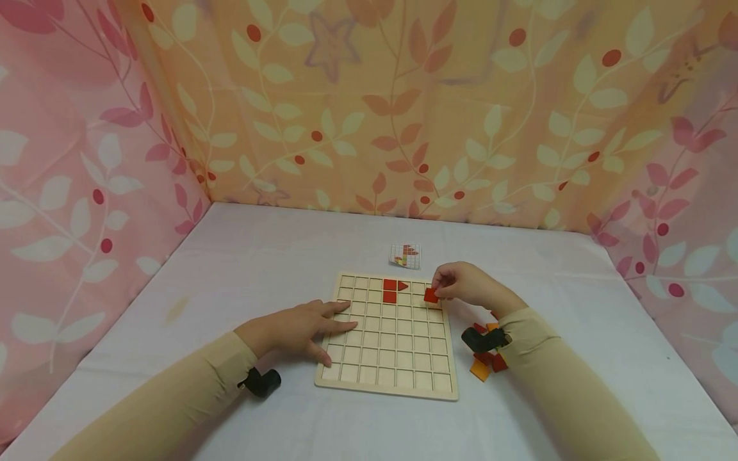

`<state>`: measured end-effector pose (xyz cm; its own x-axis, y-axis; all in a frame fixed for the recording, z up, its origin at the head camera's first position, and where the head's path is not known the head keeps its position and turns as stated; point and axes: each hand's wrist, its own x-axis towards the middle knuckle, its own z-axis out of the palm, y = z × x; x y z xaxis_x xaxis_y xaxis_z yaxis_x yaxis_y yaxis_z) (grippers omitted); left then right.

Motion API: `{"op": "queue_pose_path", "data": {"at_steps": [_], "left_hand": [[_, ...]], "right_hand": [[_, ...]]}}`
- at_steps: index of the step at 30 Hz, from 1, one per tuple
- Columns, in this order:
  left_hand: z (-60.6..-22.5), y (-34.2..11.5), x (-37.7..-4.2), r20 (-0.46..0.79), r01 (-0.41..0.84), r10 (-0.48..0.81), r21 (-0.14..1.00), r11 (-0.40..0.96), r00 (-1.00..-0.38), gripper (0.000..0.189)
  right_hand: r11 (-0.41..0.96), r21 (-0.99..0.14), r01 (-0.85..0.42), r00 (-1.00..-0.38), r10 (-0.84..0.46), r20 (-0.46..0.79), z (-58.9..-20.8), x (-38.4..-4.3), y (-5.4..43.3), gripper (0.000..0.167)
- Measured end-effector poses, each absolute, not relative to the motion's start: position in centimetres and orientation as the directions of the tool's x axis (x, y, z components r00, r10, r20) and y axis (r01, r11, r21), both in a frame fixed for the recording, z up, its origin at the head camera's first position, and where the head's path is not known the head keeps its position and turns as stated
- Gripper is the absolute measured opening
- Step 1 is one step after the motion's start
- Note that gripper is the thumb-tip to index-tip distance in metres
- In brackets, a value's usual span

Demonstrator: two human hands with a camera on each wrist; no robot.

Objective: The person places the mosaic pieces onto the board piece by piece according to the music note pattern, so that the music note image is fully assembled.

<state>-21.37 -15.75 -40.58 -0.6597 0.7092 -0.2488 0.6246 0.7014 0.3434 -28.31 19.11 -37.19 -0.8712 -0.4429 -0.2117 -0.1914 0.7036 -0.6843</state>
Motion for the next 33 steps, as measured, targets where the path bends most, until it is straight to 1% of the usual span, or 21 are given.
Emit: {"op": "queue_pose_path", "data": {"at_steps": [4, 11, 22, 27, 33], "left_hand": [[-40.6, -15.9, -21.4, -0.244, 0.632, 0.715, 0.341, 0.696, -0.655, 0.078], [-40.6, -15.9, -21.3, -0.247, 0.629, 0.711, 0.338, 0.700, -0.658, 0.077], [-40.7, -15.9, -21.3, -0.250, 0.616, 0.702, 0.346, 0.708, -0.666, 0.077], [-40.6, -15.8, -21.3, -0.251, 0.616, 0.704, 0.350, 0.706, -0.664, 0.077], [-40.6, -15.9, -21.4, -0.249, 0.620, 0.705, 0.344, 0.705, -0.664, 0.077]], "right_hand": [[0.696, -0.688, -0.206, -0.886, -0.431, -0.171, -37.7, -28.7, 17.7, 0.007], [0.676, -0.691, -0.257, -0.889, -0.446, -0.106, -38.5, -29.0, 15.6, 0.007], [0.754, -0.620, -0.219, -0.907, -0.392, -0.156, -39.5, -29.5, 14.2, 0.007], [0.763, -0.610, -0.214, -0.907, -0.387, -0.165, -39.5, -29.4, 14.0, 0.009], [0.758, -0.625, -0.187, -0.903, -0.384, -0.195, -39.4, -29.3, 13.8, 0.009]]}}
